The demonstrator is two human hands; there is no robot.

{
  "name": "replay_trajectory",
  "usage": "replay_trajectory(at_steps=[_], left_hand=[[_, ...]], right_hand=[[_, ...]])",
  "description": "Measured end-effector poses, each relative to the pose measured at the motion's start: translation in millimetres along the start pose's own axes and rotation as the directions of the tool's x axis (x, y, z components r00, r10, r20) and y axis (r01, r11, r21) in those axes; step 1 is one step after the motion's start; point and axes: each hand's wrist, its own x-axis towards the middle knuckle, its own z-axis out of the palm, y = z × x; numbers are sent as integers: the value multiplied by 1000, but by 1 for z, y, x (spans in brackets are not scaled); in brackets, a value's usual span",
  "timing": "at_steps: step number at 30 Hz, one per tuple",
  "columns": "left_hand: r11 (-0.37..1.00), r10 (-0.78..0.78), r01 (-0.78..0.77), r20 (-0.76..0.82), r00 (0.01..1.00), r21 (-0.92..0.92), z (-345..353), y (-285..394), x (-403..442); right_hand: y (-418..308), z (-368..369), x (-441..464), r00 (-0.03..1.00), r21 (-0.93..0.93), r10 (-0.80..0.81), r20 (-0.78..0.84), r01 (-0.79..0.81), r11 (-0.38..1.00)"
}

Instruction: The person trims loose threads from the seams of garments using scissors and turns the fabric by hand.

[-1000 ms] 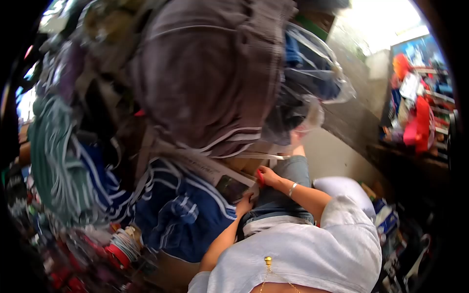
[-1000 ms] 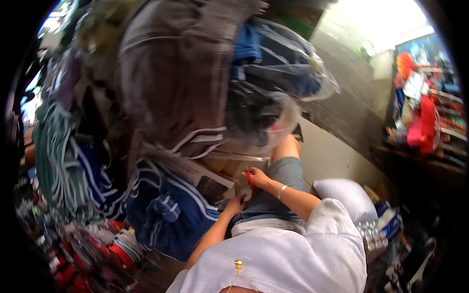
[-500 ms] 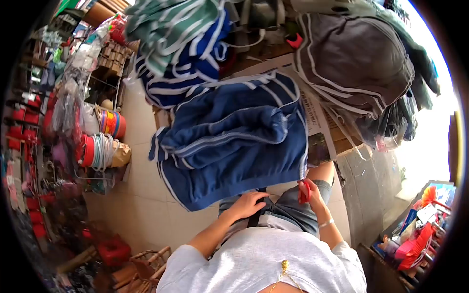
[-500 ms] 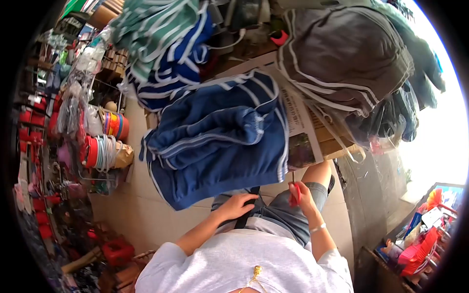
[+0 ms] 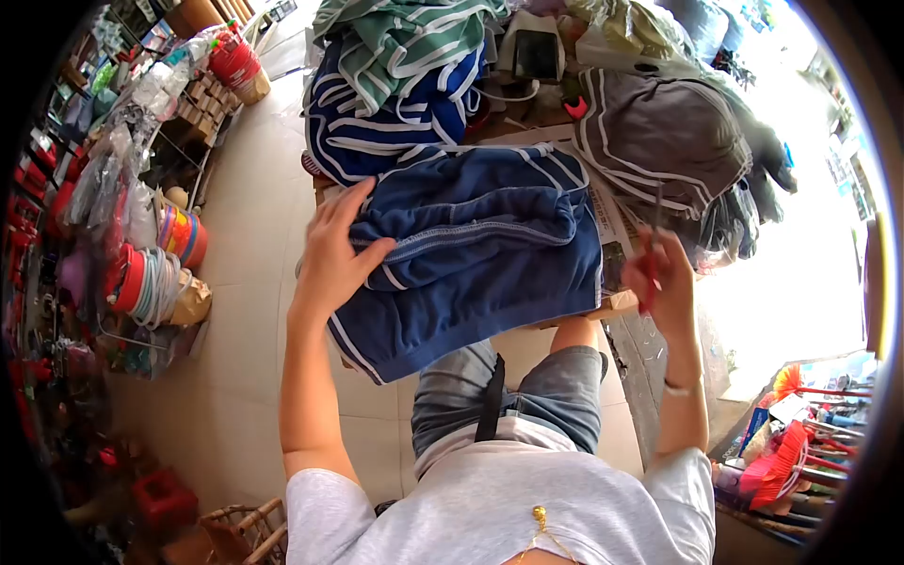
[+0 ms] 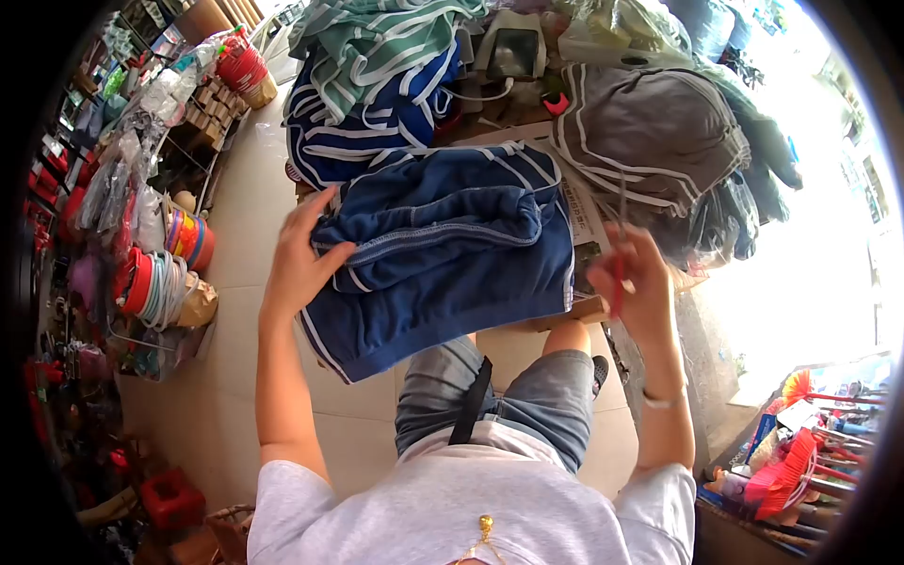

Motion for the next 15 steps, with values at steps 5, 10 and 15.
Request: replay_trajectory(at_steps=[5, 10, 15], left_hand=[[965, 36, -82, 181, 983, 250, 19, 3, -5], [818, 415, -376, 4, 910, 436, 30, 2, -50], [852, 390, -328, -78, 917, 407, 24, -5, -70]], right_hand=[[2, 47, 58, 1000, 7, 23, 7, -23, 1000], [2, 63, 52, 998, -78, 54, 13, -52, 996], [12, 54, 34, 1000, -126, 8, -17, -10, 992]])
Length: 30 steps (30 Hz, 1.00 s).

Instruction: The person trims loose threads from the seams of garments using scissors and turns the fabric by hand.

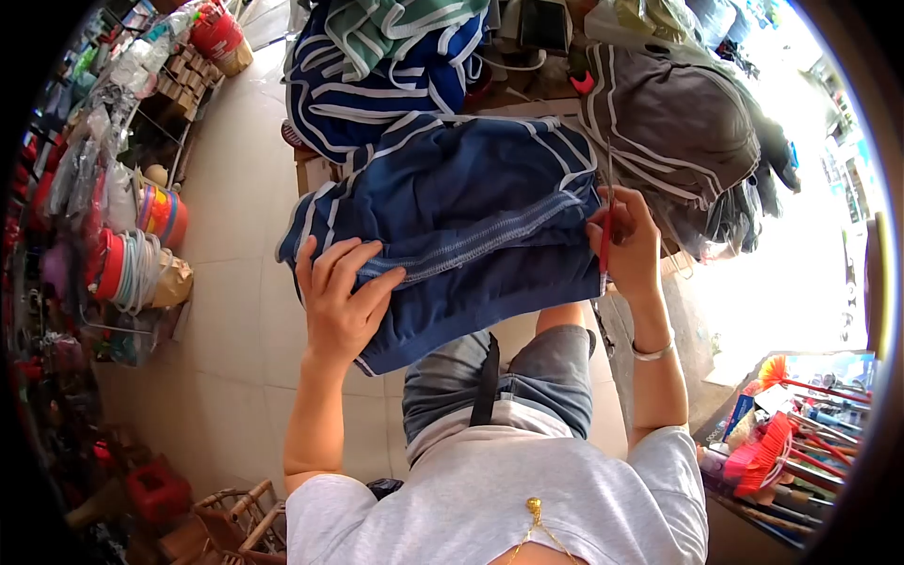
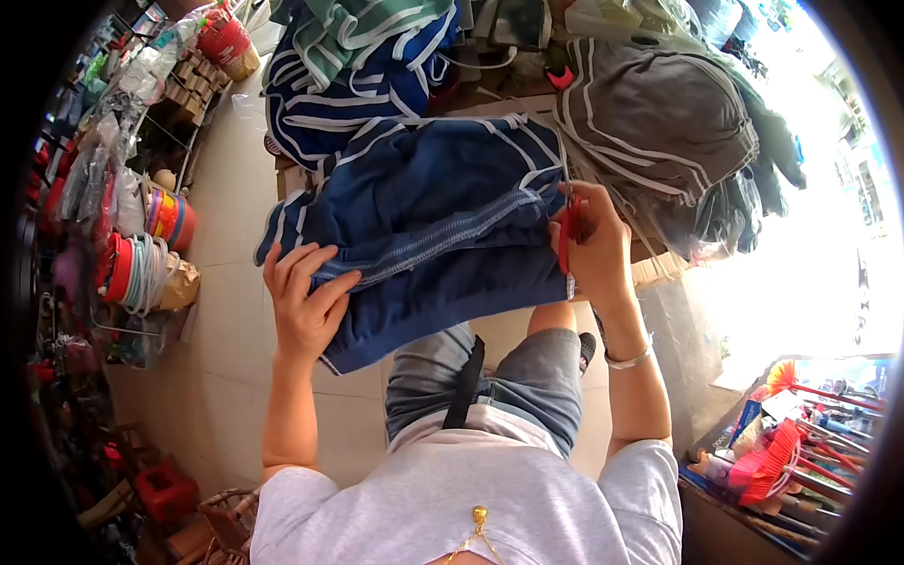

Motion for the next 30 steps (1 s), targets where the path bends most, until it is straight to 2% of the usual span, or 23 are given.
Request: replay_trajectory(at_steps=[2, 4, 6, 8, 10, 12, 14, 17, 19, 24, 26, 28, 30], left_hand=[[1000, -18, 18, 13, 1000, -25, 0, -3, -6], [983, -105, 101, -21, 994, -155, 0, -5, -12], [968, -119, 108, -36, 992, -227, -1, -12, -18], [948, -139, 119, -50, 989, -294, -1, -16, -26], [733, -407, 294, -49, 912, -614, 6, -20, -38], [712, -405, 272, -62, 912, -648, 10, -27, -44], [557, -506, 298, -32, 862, -776, 12, -26, -44], [567, -456, 311, 24, 890, -762, 12, -33, -47], [579, -415, 299, 42, 909, -758, 11, -34, -47], [595, -459, 327, 23, 888, -735, 6, -34, -45], [582, -485, 377, 64, 872, -721, 6, -33, -47], [583, -502, 413, 89, 860, -699, 5, -30, -46], [464, -589, 479, 145, 795, -746, 7, -27, -45]], right_hand=[[5, -4, -8, 999, -12, 35, -11, -35, 999], [8, -9, -13, 998, 6, 54, -19, -54, 999], [5, -12, -12, 995, 12, 101, -11, -101, 995], [6, -13, -6, 997, 56, -31, -73, 35, 998], [-3, -12, 3, 998, 100, -7, -64, 13, 995], [-11, -6, 13, 999, 208, 3, -50, 7, 978], [-13, 3, 21, 1000, 187, -14, -17, 17, 982], [-10, 15, 27, 985, 115, 84, 151, -102, 988], [3, 19, 27, 985, 99, 87, 146, -102, 990], [0, 21, 24, 988, -16, 100, 113, -99, 995], [4, 17, 21, 977, 62, 108, 186, -121, 991], [10, 9, 18, 975, 159, 37, 217, -73, 985], [13, 3, 19, 965, 227, 36, 259, -97, 969]])
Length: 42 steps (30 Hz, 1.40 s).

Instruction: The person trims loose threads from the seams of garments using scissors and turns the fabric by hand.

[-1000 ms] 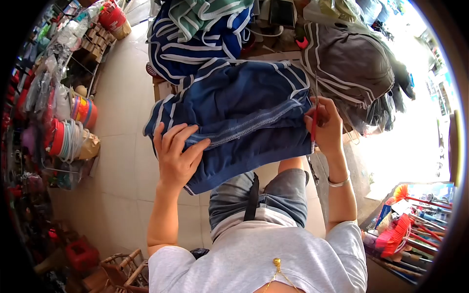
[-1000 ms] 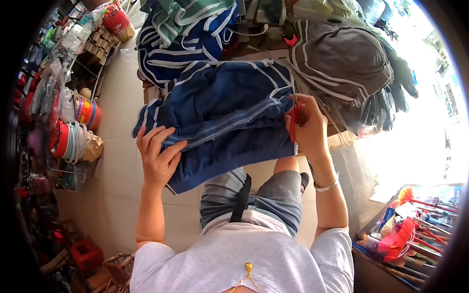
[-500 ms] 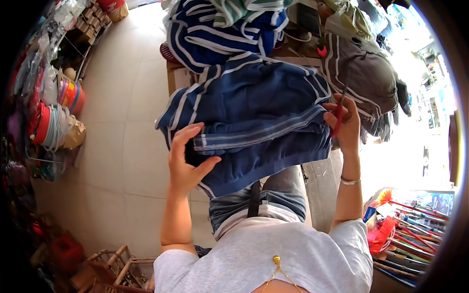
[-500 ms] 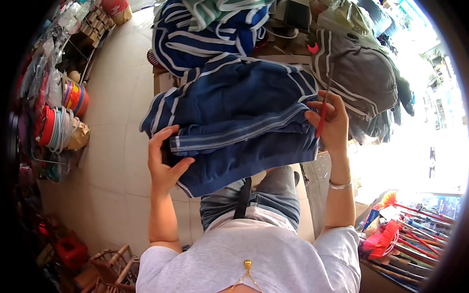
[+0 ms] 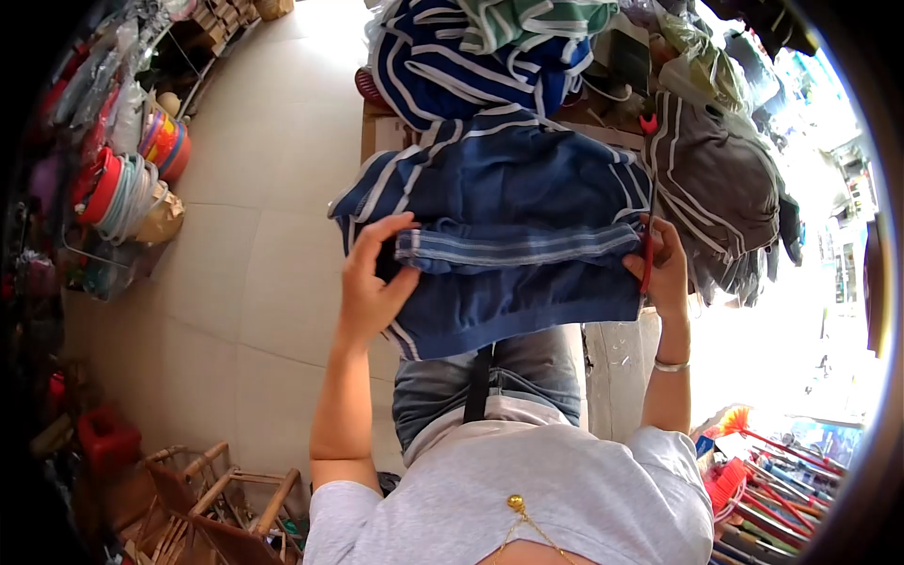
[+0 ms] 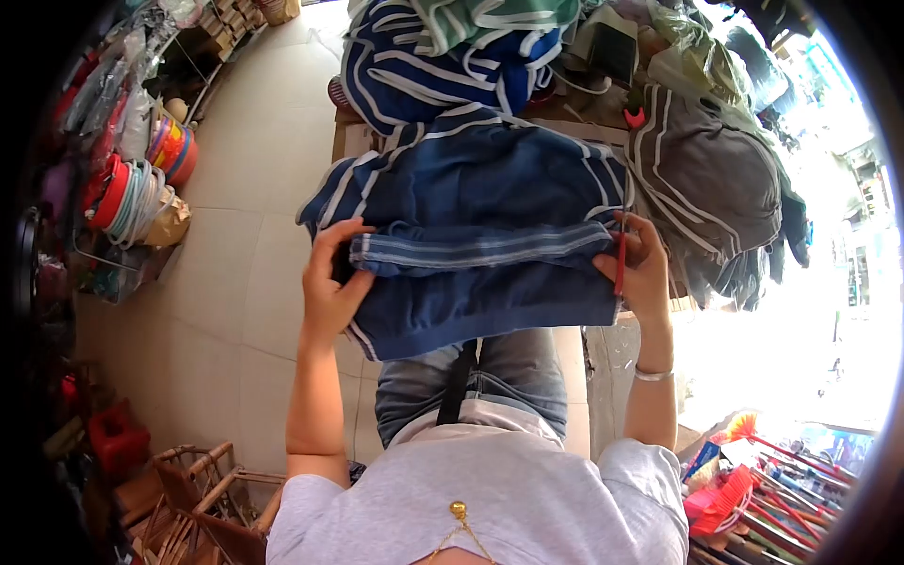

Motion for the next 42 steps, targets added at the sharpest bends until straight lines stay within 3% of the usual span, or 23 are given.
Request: replay_trajectory(at_steps=[2, 4, 6, 7, 8, 10, 11, 13, 16, 18, 20, 21, 24, 30, 42], left_hand=[[999, -29, 31, -84, 996, 25, 5, -2, 3], [987, -151, 148, -56, 987, -60, 7, 11, 10], [988, -156, 156, -8, 988, -1, 1, 18, 24], [969, -234, 232, 9, 972, 84, -3, 26, 36], [939, -307, 300, 16, 952, 168, -2, 35, 49], [934, -318, 312, 5, 948, 175, 6, 50, 81], [927, -365, 368, -49, 930, 67, 9, 52, 98], [888, -456, 440, -123, 881, -134, 17, 51, 118], [928, -366, 372, -223, 904, -13, 20, 24, 115], [934, -334, 352, -201, 921, 63, 17, 10, 98], [940, -194, 257, -267, 944, 226, 20, 9, 76], [963, -192, 240, -312, 930, 124, 26, 13, 66], [963, -73, 139, -273, 959, 231, 28, 18, 35], [880, -156, 276, -315, 936, 386, 45, 27, -10], [828, -2, 160, -283, 959, 538, 49, 29, -4]], right_hand=[[-1, -1, -1, 997, 76, 12, 82, -18, 997], [-1, -4, 4, 993, 70, 4, 116, -12, 997], [-12, -11, 15, 980, -83, 51, 195, -35, 996], [-25, -14, 24, 980, 96, 56, 190, -75, 993], [-22, -23, 39, 985, 247, -49, 167, 6, 969], [-48, -26, 68, 999, 410, 42, -16, -31, 911], [-44, -30, 83, 999, 423, 34, -24, -21, 906], [-30, -32, 111, 968, 332, -119, -222, 190, 924], [0, -26, 106, 956, 259, -188, -225, 244, 934], [15, -23, 95, 958, 189, -183, -221, 227, 955], [26, -27, 88, 970, 156, -162, -183, 191, 969], [28, -27, 87, 956, 197, -213, -202, 252, 947], [29, -31, 87, 982, 180, -147, -122, 167, 969], [31, -30, 83, 974, 177, -207, -96, 222, 959], [38, -33, 87, 971, 217, -217, -98, 233, 948]])
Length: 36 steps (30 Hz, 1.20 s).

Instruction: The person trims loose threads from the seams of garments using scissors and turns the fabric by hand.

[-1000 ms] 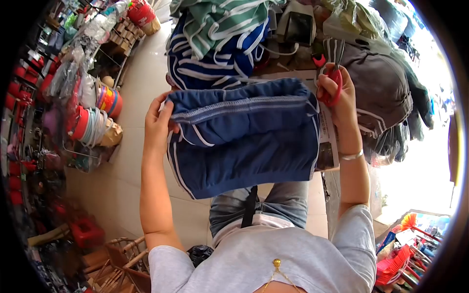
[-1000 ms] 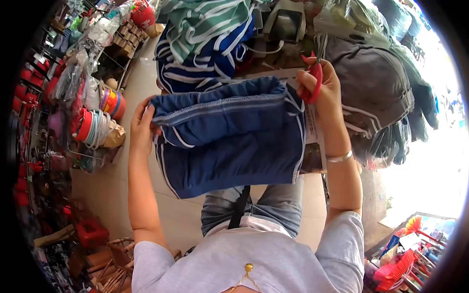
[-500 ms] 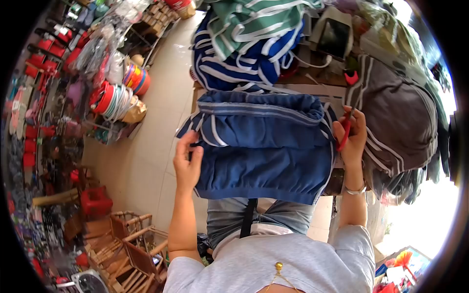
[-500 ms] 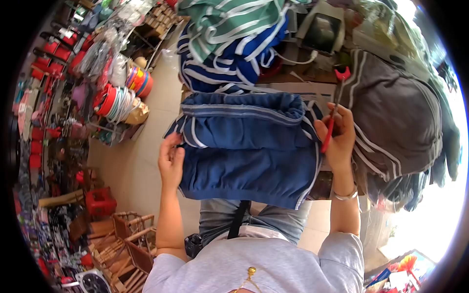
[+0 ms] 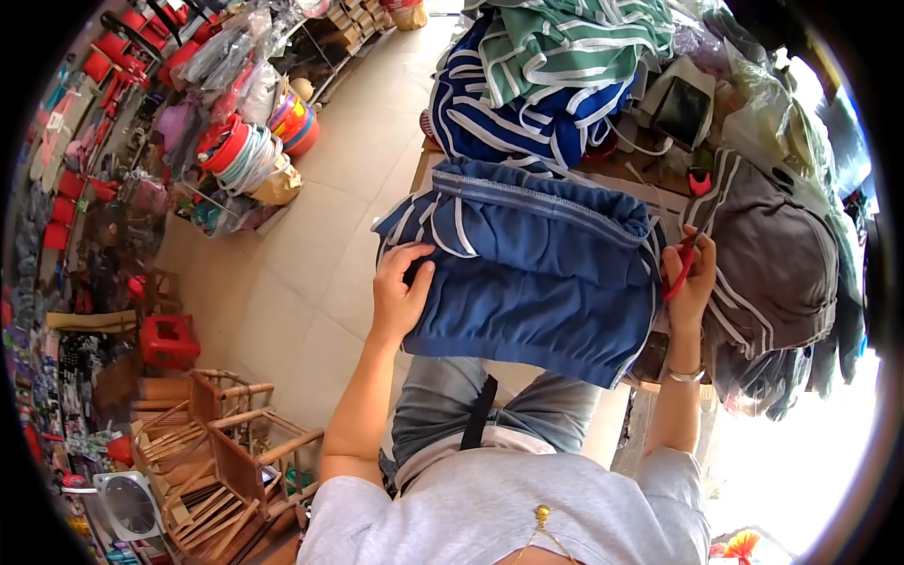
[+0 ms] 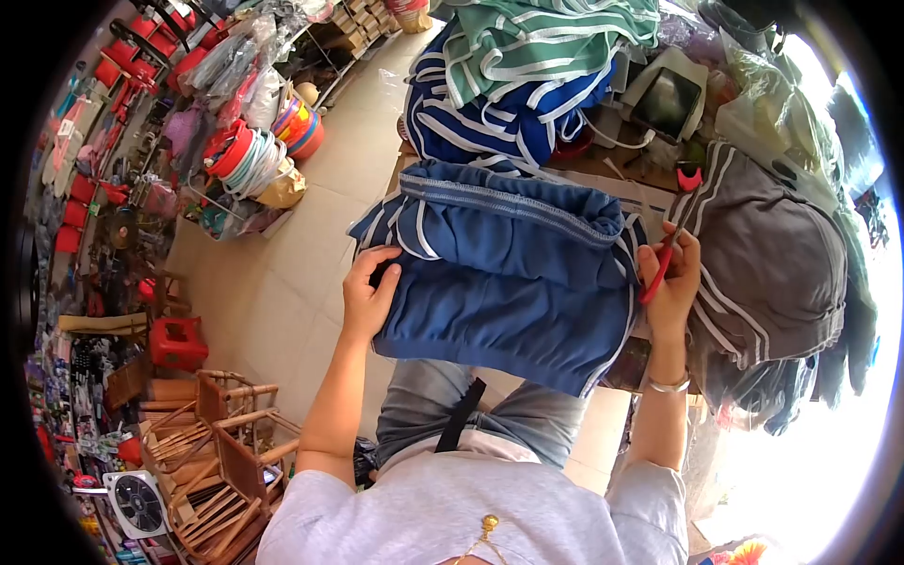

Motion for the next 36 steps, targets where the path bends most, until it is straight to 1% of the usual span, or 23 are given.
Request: replay_trajectory(at_steps=[2, 5, 6, 8, 10, 12, 13, 15, 16, 17, 18, 19, 20, 22, 24, 26, 28, 29, 30, 32, 34, 35, 36], left_hand=[[994, 97, -95, -47, 994, 58, 2, 1, 1], [990, 137, -134, -62, 989, 50, 3, -3, -1], [991, 134, -131, -64, 989, 38, 2, -3, -3], [997, -6, 5, -9, 1000, -71, 1, -4, -5], [989, 22, -23, -9, 1000, -146, 2, -7, -6], [988, 57, -55, 9, 998, -142, 0, -9, -6], [984, 122, -123, -15, 992, -129, -1, -11, -5], [970, 105, -98, 21, 994, -222, -3, -14, -5], [956, 104, -88, 40, 994, -281, -5, -17, -5], [938, 152, -137, 21, 988, -317, -7, -20, -3], [931, 136, -116, 36, 990, -345, -9, -21, -1], [910, 77, -54, 40, 996, -411, -10, -22, -2], [883, 19, 4, 45, 999, -469, -10, -24, -2], [851, 28, 3, 51, 998, -525, -8, -34, -2], [795, 53, -13, 48, 997, -606, -10, -37, -3], [787, 43, 11, 72, 996, -617, -14, -38, -5], [777, 63, 0, 78, 995, -630, -14, -39, -6], [775, 60, 7, 85, 995, -632, -14, -41, -7], [786, 56, 1, 74, 996, -619, -13, -40, -8], [759, 13, 33, 66, 998, -650, -12, -39, -7], [737, 3, -10, -12, 1000, -676, -5, -41, -8], [761, -14, -29, -61, 998, -648, -2, -40, -8], [790, -19, -44, -95, 995, -611, -3, -37, -7]], right_hand=[[4, -1, -2, 1000, -31, -26, -17, 26, 999], [7, -4, -2, 997, -79, -60, -49, 56, 995], [8, -5, -3, 995, -94, -69, -69, 63, 994], [8, -4, -2, 994, -137, -75, -86, 63, 989], [10, -4, 0, 991, -184, -91, -102, 71, 980], [16, -8, 4, 984, -277, -141, -106, 107, 955], [19, -8, 5, 982, -298, -154, -108, 116, 947], [23, -7, 6, 961, -382, -228, -154, 155, 911], [22, -5, 5, 960, -406, -232, -159, 150, 901], [20, -4, 5, 959, -480, -234, -161, 131, 867], [19, -6, 5, 960, -554, -233, -159, 109, 826], [28, -8, 9, 945, -488, -286, -160, 176, 855], [27, -8, 8, 949, -514, -276, -155, 161, 843], [24, -4, 10, 943, -631, -281, -178, 110, 768], [20, 2, 13, 935, -641, -308, -176, 129, 756], [18, 5, 7, 927, -634, -327, -186, 141, 760], [9, 10, 7, 937, -722, -260, -232, 14, 692], [7, 10, 7, 940, -723, -234, -246, -17, 691], [10, 7, 8, 944, -711, -230, -237, -7, 703], [17, -2, 13, 952, -654, -253, -171, 83, 752], [24, -13, 18, 952, -684, -260, -164, 80, 725], [24, -15, 18, 957, -688, -242, -160, 67, 723], [27, -18, 19, 956, -635, -248, -156, 95, 767]])
